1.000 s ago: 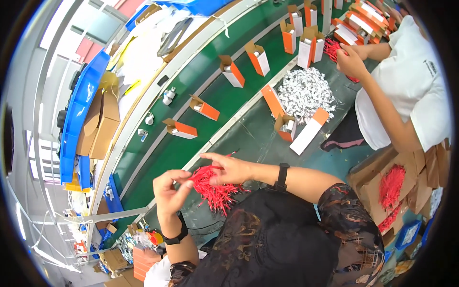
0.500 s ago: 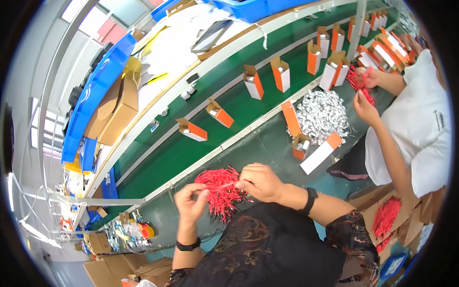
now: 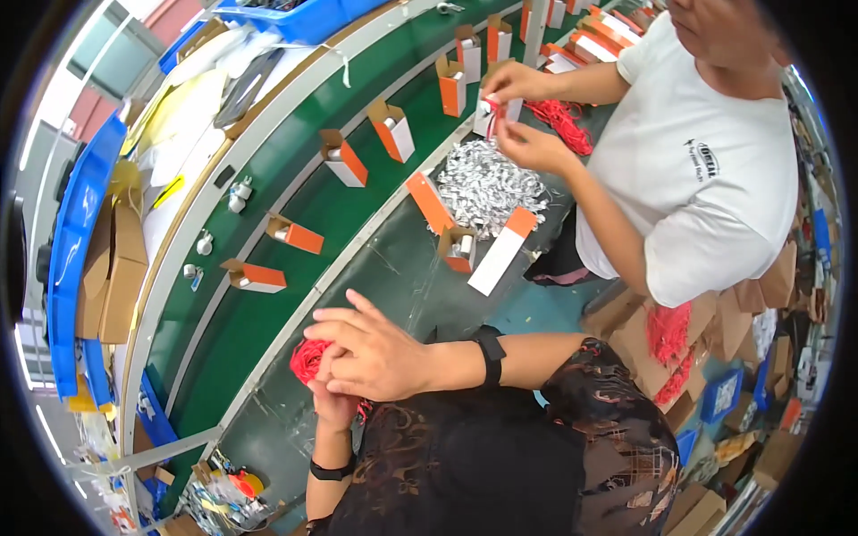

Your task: The person picks up a red lanyard, folds it, and places it into an orange box along with a white cable before closing the lid.

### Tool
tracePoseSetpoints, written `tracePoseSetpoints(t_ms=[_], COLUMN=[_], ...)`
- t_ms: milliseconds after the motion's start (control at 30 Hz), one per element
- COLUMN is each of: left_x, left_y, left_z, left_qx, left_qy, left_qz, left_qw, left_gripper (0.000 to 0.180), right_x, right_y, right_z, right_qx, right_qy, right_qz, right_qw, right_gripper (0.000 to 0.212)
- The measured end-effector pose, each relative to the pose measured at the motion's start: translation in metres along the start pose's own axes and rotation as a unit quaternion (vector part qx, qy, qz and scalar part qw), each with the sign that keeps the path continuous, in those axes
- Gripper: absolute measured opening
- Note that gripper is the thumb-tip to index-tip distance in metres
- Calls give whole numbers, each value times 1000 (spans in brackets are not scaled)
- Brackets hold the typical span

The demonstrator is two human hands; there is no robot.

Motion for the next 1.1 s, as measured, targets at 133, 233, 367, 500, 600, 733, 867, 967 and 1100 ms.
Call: tracePoseSetpoints(t_ms=[133, 233, 367, 500, 600, 733, 867, 967, 1100], left_x=[5, 10, 8, -26, -39, -59, -53, -63, -70], left_y=[10, -8, -2, 23, 34, 54, 35, 32, 38], left_z=[-33, -33, -38, -41, -37, -54, -40, -33, -30], left_qx=[-111, -20, -12, -21, 8, 140, 322, 309, 315], left_qy=[151, 242, 321, 308, 285, 275, 208, 189, 229], left_qz=[66, 39, 98, 228, 317, 300, 213, 266, 267], left_qw=[980, 969, 942, 924, 905, 903, 898, 894, 882], left_gripper=[56, 39, 39, 44, 39, 37, 32, 32, 31], right_x=[-21, -39, -93, -164, -168, 58, 120, 156, 167], right_y=[4, 15, 16, 33, 45, -70, -190, -264, -302], right_z=[26, 43, 86, 147, 214, 281, 285, 258, 258], right_qx=[-52, -87, 5, -57, -148, 563, 769, 758, 786], right_qy=[-100, -138, -161, -347, -502, -584, -636, -648, -617], right_qz=[5, 20, -75, -106, -181, -116, -54, -51, 35], right_qw=[994, 986, 984, 930, 832, 572, 25, 51, -27], right_gripper=[25, 25, 27, 24, 21, 18, 23, 18, 20])
Point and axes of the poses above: each hand's wrist, its own x-axis towards the middle knuckle, its own y-axis out of the back of the hand, z = x × y, the point moved 2 cm from there along x, towards the middle knuckle, and after that the axes turned 7 degrees about -x, right-handed, at the moved point
